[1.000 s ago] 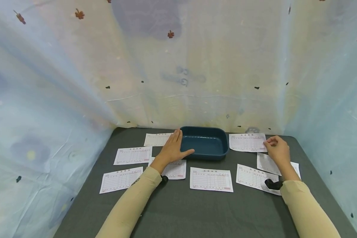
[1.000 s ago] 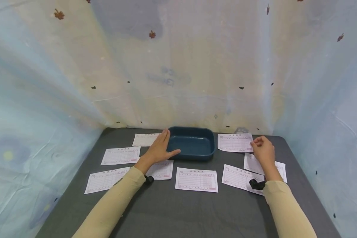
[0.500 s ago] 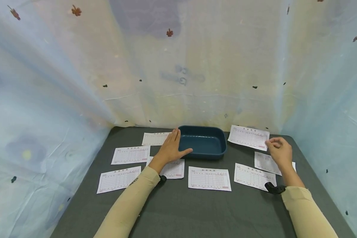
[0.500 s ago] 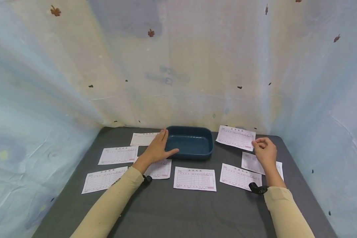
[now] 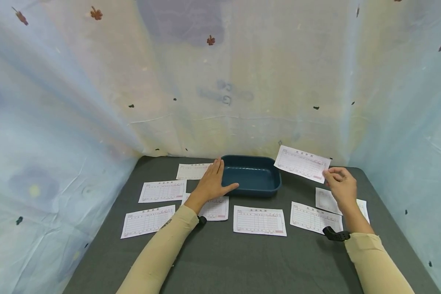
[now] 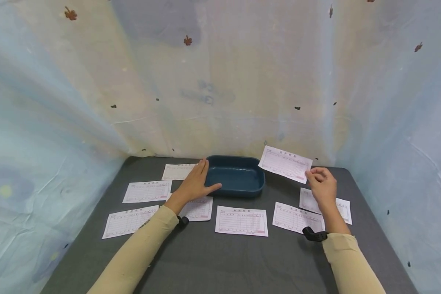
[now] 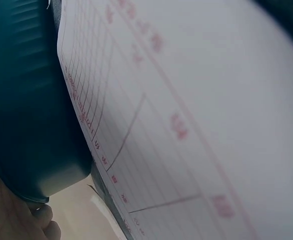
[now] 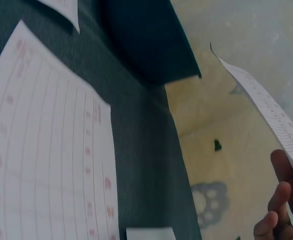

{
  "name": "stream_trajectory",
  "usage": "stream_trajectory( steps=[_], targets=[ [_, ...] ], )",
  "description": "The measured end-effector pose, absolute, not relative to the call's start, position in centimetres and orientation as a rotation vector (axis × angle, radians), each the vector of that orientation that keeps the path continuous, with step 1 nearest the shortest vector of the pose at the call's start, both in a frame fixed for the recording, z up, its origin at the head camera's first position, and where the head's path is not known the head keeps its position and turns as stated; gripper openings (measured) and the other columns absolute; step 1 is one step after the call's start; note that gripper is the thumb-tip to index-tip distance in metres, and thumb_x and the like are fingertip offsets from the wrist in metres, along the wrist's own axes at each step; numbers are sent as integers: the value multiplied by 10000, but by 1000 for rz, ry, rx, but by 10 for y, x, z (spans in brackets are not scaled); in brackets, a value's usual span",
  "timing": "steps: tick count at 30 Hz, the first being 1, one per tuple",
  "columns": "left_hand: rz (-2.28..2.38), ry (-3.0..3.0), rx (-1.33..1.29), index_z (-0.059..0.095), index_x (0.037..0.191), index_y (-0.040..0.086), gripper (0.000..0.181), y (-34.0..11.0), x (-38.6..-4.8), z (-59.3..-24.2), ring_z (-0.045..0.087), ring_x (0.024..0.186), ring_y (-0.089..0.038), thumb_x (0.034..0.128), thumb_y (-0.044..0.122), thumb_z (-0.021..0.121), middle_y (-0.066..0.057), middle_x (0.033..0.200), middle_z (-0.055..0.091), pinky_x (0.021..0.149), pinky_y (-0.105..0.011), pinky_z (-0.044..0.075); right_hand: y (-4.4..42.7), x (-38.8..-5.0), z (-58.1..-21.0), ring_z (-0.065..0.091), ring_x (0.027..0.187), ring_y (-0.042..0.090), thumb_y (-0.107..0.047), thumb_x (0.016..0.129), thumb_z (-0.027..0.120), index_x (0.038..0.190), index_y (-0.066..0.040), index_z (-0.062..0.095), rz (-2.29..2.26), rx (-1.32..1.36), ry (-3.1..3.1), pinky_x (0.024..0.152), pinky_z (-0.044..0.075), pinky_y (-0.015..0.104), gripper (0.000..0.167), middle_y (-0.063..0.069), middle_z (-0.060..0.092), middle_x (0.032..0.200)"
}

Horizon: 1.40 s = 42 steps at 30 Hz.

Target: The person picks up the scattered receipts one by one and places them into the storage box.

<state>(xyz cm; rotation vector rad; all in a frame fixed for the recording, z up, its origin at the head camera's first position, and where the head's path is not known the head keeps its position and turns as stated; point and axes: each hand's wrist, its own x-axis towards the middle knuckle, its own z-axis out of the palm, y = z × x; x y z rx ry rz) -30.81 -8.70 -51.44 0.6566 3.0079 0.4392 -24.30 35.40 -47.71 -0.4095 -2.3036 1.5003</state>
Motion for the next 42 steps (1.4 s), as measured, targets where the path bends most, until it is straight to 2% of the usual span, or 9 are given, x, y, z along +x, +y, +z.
stream_trajectory(
  steps=[4,12,16,28,36,42],
  targets=[
    [424,3014,652,7,1710,7,1191,-86,-309,-516,-2,1674,-301,984,831,467,-175,1804,-8,1351,-476,64,343,-244,-478,603,721,26,-276,1063,714,1163,-43,632,1526,-332,-2344,659,503,142,267,-263,680,784],
    [409,3034,651,24,1710,1,1185,-86,-311,-519,5,1674,-308,986,816,487,-176,1803,-9,1351,-487,78,320,-246,-478,609,718,50,-251,1063,717,1208,36,622,1544,-160,-2401,647,516,160,335,-202,713,785],
    [437,3033,651,37,1710,-3,1184,-85,-310,-516,15,1674,-310,985,808,503,-179,1803,1,1352,-478,75,310,-247,-477,616,717,69,-270,1065,716,1219,44,624,1529,-116,-2430,640,511,191,362,-168,724,796],
    [459,3031,650,38,1710,-8,1177,-86,-308,-515,24,1674,-312,990,796,507,-181,1803,6,1348,-498,103,289,-257,-486,616,699,77,-225,1051,738,1182,32,648,1553,-71,-2448,655,519,167,302,-137,726,785],
    [471,3043,677,65,1706,-24,1171,-86,-307,-514,59,1670,-339,992,786,519,-206,1796,42,1347,-501,116,276,-264,-486,640,718,166,-238,1052,738,1165,13,655,1553,-47,-2477,657,518,178,287,-51,737,787],
    [463,3027,667,37,1707,-16,1179,-86,-307,-515,20,1674,-318,992,797,503,-194,1800,6,1350,-485,89,268,-269,-487,605,677,122,-228,1055,732,1158,15,649,1552,-8,-2490,644,502,192,277,-36,706,737]
  ],
)
